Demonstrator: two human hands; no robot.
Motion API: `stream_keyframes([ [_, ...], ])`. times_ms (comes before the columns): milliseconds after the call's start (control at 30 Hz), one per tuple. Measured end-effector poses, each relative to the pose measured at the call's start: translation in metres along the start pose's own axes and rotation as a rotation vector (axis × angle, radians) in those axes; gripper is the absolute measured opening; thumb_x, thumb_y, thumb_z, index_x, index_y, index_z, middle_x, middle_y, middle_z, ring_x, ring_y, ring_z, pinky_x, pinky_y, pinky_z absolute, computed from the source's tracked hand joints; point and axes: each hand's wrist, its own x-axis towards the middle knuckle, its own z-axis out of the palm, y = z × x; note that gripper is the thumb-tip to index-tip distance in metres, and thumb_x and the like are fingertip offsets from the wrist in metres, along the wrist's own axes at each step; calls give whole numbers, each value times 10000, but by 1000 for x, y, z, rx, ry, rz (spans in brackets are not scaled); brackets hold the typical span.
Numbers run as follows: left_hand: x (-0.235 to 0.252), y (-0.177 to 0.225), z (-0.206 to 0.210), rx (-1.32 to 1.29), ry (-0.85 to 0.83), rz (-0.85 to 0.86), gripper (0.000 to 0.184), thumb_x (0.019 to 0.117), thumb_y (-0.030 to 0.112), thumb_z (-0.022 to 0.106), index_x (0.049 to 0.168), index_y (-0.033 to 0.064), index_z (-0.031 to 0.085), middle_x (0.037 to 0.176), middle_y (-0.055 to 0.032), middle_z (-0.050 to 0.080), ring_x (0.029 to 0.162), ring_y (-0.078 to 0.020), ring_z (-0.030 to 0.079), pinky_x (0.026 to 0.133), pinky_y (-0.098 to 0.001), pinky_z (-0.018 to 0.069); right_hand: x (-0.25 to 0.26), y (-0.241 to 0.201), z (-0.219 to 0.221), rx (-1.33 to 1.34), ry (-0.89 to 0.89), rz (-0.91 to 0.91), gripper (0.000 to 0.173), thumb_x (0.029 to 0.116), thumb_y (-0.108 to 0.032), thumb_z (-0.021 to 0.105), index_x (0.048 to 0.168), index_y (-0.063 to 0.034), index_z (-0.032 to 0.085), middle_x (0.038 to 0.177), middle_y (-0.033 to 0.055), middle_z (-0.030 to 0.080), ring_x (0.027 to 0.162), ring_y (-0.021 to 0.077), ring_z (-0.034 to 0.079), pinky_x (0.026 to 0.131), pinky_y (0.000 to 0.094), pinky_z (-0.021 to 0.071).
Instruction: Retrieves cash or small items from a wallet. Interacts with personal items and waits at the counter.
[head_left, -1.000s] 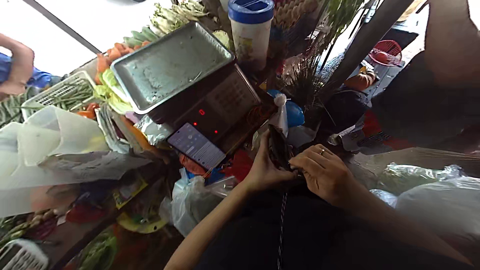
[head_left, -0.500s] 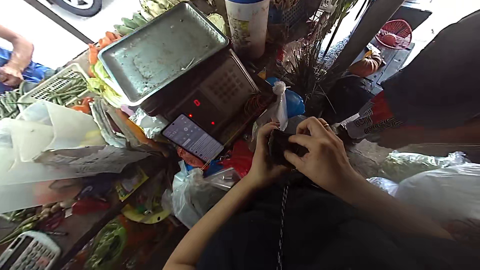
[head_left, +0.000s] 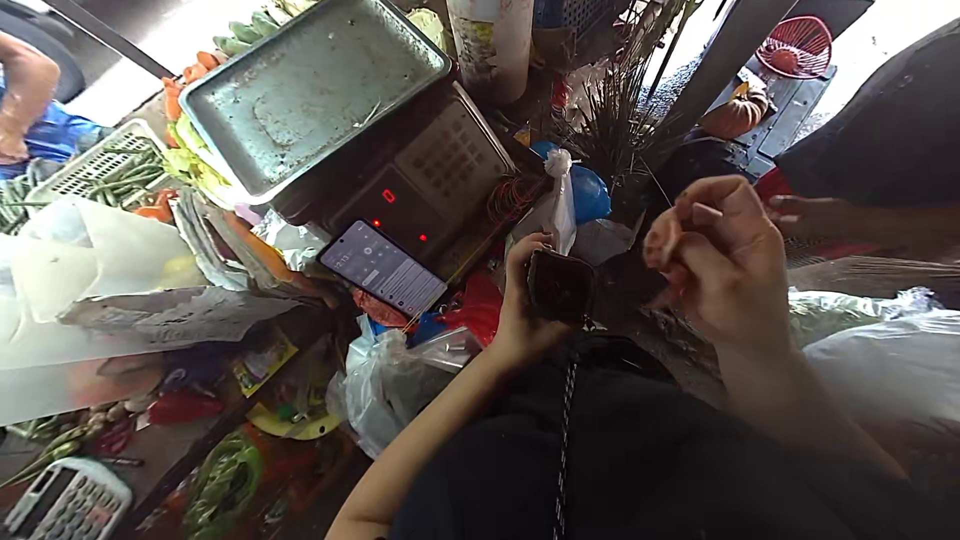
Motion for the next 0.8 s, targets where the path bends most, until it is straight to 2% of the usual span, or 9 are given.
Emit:
stream_keyframes([
  [33, 0, 0, 0, 3, -1, 14, 971, 684, 132, 918, 1472, 113, 350, 1456, -103, 465, 1309, -189, 530, 1098, -390, 492, 2, 1, -1, -29, -37, -36, 305, 972, -18, 409, 1200, -164, 549, 865, -77, 590, 703, 24, 577, 620, 191, 516],
  [100, 0, -2, -1, 19, -2, 37, 949, 691, 150, 919, 1458, 124, 362, 1466, -103, 460, 1350, -202, 500, 1128, -402, 466, 0, 0, 0, -93, -139, -45, 297, 999, -105, 391, 1116, -154, 659, 801, -94, 546, 636, -8, 476, 560, 158, 412],
  [167, 0, -2, -1, 39, -4, 48, 932, 688, 151, 925, 1443, 143, 379, 1485, -95, 447, 1380, -205, 473, 1146, -400, 448, -7, 1, 6, -231, -298, -17, 224, 1038, -284, 530, 1048, -178, 728, 753, -117, 594, 577, -43, 494, 500, 139, 434],
  [200, 0, -3, -1, 66, -6, 62, 920, 692, 163, 924, 1438, 145, 386, 1487, -97, 445, 1388, -207, 466, 1151, -399, 441, -11, 4, 12, -366, -339, -39, 206, 1011, -282, 584, 1016, -172, 758, 741, -101, 637, 575, -28, 554, 496, 167, 494],
  [267, 1, -5, 0, 145, -9, 107, 873, 710, 193, 912, 1417, 129, 403, 1481, -122, 448, 1395, -225, 456, 1154, -409, 429, -20, 8, 26, -734, -341, -106, 171, 931, -227, 621, 882, -144, 762, 701, -28, 675, 609, 106, 635, 534, 330, 521],
  [300, 1, -6, 1, 185, -8, 131, 842, 725, 193, 906, 1404, 123, 414, 1474, -133, 454, 1399, -236, 451, 1154, -415, 426, -22, 7, 33, -888, -336, -102, 135, 868, -187, 651, 765, -113, 696, 637, 23, 626, 583, 194, 634, 506, 404, 484],
  [367, 0, -9, 4, 252, 3, 167, 781, 745, 172, 897, 1373, 125, 435, 1446, -136, 471, 1378, -233, 473, 1130, -401, 450, -20, -1, 43, -1106, -388, 36, 201, 837, -184, 728, 693, -64, 655, 616, 100, 616, 608, 306, 664, 507, 483, 477],
  [567, -4, -16, 10, 318, 13, 244, 629, 817, 109, 821, 1320, 138, 445, 1424, -130, 473, 1332, -205, 516, 1076, -351, 492, 1, -15, 58, -1200, -643, 522, 151, 911, -162, 664, 824, -39, 672, 792, 142, 680, 817, 336, 695, 636, 509, 494],
  [800, -3, -17, 13, 382, 97, 279, 508, 844, 91, 773, 1245, 126, 463, 1395, -121, 498, 1322, -197, 515, 1077, -336, 475, -2, -10, 62, -1126, -530, 485, 255, 857, -254, 740, 790, -28, 643, 743, 136, 659, 779, 335, 687, 620, 508, 481],
])
